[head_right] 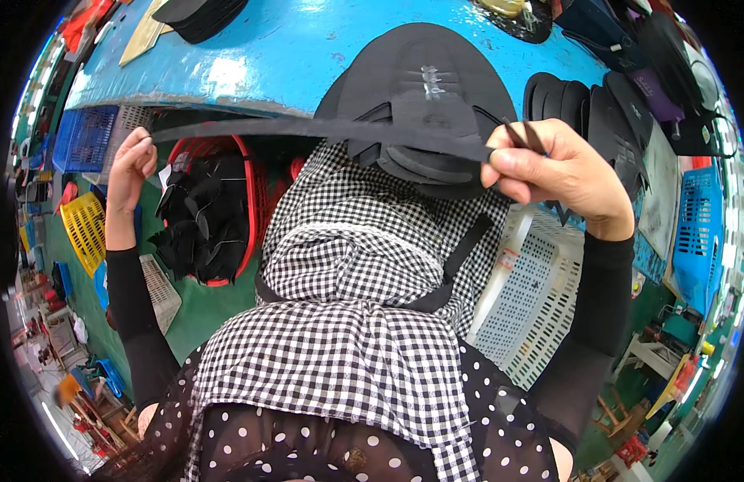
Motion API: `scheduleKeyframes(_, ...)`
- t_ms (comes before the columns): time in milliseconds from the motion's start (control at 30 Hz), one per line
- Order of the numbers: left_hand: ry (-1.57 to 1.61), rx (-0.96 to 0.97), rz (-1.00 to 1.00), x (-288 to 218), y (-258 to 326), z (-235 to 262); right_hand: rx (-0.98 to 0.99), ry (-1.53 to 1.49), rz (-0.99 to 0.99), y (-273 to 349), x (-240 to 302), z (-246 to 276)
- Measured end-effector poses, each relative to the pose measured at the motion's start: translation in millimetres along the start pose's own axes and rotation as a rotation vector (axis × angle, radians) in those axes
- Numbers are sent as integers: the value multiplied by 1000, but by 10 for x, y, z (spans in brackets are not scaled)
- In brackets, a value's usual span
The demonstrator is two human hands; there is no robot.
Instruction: The recorder uses snips to trim excess threads and material from black shoe uppers.
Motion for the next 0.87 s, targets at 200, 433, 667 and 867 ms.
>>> scheduleKeyframes(200,-829,65,-90,301,-361,-2,177,126,53,30,157,-390)
scheduleKeyframes(433,-392,759,-467,-661,1045,-2315,233,98,293,-56,365,-744)
scheduleKeyframes(667,-93,791,-127,-751,991,-2654,102,30,156,-137,420,-685)
scheduleKeyframes(867,117,804,118,-621,757,-2465,-19,-131,-34,25,31,-250)
Point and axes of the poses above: each hand's wrist, its own y-axis away from the middle knuckle, its own z-axis out of the back of the hand, x = y × z, the point moved 9 cm from there along -y, towards the middle knuckle, and after that the axes turned 13 degrees about -x, right-handed, at the moved point
